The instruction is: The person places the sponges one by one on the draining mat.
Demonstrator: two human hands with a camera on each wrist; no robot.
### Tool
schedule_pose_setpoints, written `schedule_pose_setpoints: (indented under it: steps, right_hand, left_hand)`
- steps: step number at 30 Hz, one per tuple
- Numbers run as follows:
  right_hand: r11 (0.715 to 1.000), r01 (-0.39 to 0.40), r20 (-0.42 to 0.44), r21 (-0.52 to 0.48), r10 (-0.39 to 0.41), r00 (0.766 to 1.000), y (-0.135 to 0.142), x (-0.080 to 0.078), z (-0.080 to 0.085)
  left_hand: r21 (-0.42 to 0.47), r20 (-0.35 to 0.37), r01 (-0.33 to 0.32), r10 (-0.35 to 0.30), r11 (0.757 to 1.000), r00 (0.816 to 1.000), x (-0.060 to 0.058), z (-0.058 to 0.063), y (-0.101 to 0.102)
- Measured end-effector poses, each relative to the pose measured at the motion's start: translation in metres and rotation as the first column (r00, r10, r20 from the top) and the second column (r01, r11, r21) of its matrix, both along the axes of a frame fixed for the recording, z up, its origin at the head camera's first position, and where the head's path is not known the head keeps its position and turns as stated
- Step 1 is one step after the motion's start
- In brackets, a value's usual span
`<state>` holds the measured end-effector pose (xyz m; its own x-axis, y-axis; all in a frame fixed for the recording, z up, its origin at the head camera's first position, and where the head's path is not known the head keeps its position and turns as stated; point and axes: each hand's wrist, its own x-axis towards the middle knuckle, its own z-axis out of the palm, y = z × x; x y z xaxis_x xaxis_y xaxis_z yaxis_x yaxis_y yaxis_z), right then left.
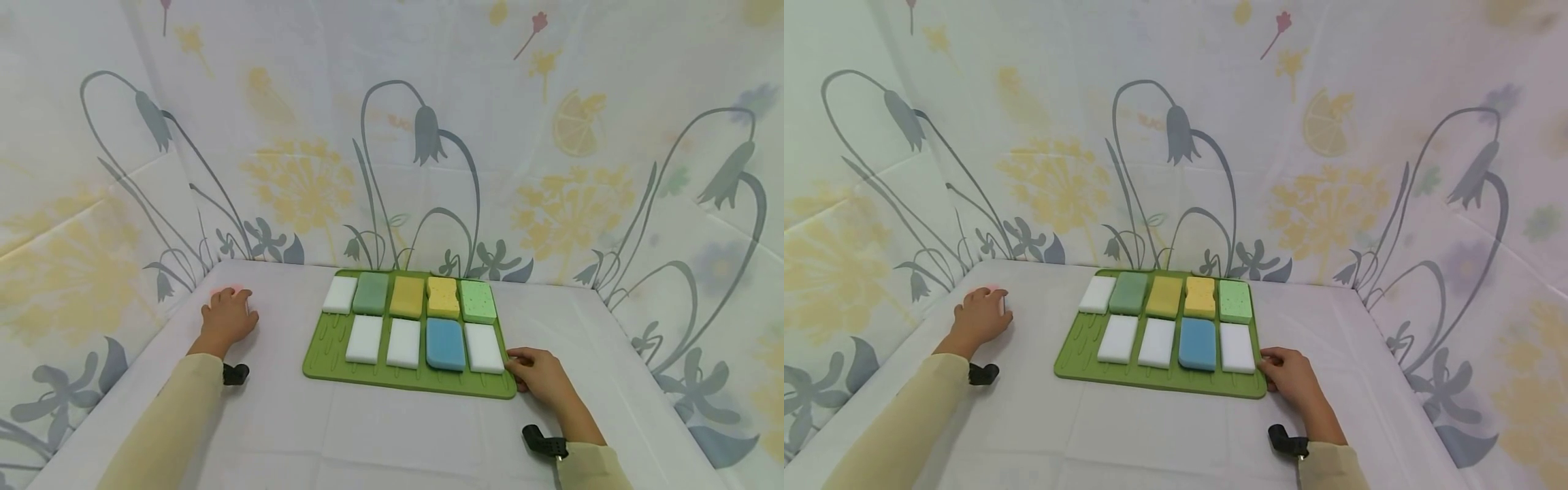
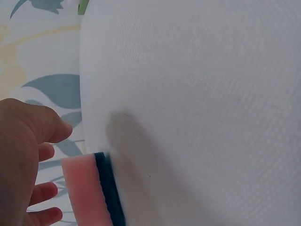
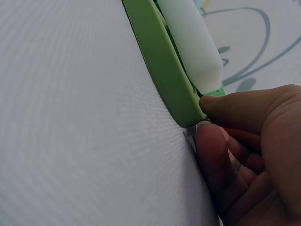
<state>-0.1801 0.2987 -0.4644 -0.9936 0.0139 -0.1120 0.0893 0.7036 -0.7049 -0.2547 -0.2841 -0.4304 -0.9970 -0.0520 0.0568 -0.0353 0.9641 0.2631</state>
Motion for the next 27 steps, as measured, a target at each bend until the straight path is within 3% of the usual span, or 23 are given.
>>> schedule_pose_setpoints:
  steps: [10,27]
  right_hand:
    - [1.000,0.004,0.000,0.002,-0.004,1.000,0.000,0.000,0.000]
    - [1.000,0.006,-0.003,-0.006,-0.006,1.000,0.000,-0.001,-0.001]
  left_hand:
    - [0.062,0.122,-0.025,0.017,0.998,0.992,0.000,0.001,-0.008]
    - [0.038,0.010,0.029,-0.030,0.999,1.000,-0.001,-0.011,-0.012]
